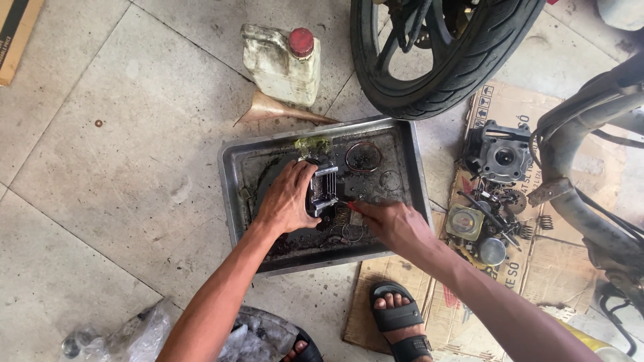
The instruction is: Cleaning motorcycle engine components in a tray using a brush and a scraper
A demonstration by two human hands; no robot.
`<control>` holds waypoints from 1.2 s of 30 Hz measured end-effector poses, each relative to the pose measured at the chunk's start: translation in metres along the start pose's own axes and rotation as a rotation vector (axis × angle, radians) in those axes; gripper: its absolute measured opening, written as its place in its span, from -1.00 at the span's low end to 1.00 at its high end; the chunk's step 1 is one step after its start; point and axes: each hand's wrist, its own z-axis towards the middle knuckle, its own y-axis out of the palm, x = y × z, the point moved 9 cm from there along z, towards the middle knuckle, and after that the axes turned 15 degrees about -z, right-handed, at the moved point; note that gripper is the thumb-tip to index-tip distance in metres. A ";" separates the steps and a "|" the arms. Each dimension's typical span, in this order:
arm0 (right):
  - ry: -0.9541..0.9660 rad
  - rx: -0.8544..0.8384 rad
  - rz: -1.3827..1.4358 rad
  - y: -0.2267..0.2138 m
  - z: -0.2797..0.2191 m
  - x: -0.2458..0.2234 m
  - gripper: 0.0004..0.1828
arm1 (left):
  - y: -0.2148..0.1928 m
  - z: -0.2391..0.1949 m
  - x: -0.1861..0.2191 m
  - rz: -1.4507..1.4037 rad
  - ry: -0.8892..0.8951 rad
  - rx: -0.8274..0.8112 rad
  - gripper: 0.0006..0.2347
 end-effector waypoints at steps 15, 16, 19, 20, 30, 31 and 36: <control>0.292 0.041 0.475 0.008 -0.014 0.022 -0.60 | 0.008 -0.001 -0.011 -0.005 0.009 0.021 0.02; 0.234 0.068 0.482 0.002 -0.010 0.016 -0.60 | 0.008 -0.001 -0.010 0.001 0.017 0.032 0.02; 0.154 0.091 0.377 -0.010 -0.004 0.003 -0.61 | 0.012 -0.001 -0.013 0.010 0.035 0.048 0.03; 0.130 0.084 0.265 -0.013 -0.004 -0.003 -0.62 | 0.014 -0.002 -0.015 0.012 0.041 0.054 0.03; 0.195 -0.025 0.372 0.006 -0.016 -0.001 -0.58 | 0.021 -0.002 0.001 0.117 0.080 0.058 -0.01; 0.190 0.008 0.324 0.002 -0.012 0.001 -0.59 | 0.022 -0.004 -0.002 0.123 0.083 0.069 -0.01; 0.130 0.025 0.167 -0.005 -0.011 -0.010 -0.57 | 0.020 -0.008 -0.003 0.112 0.057 0.070 0.01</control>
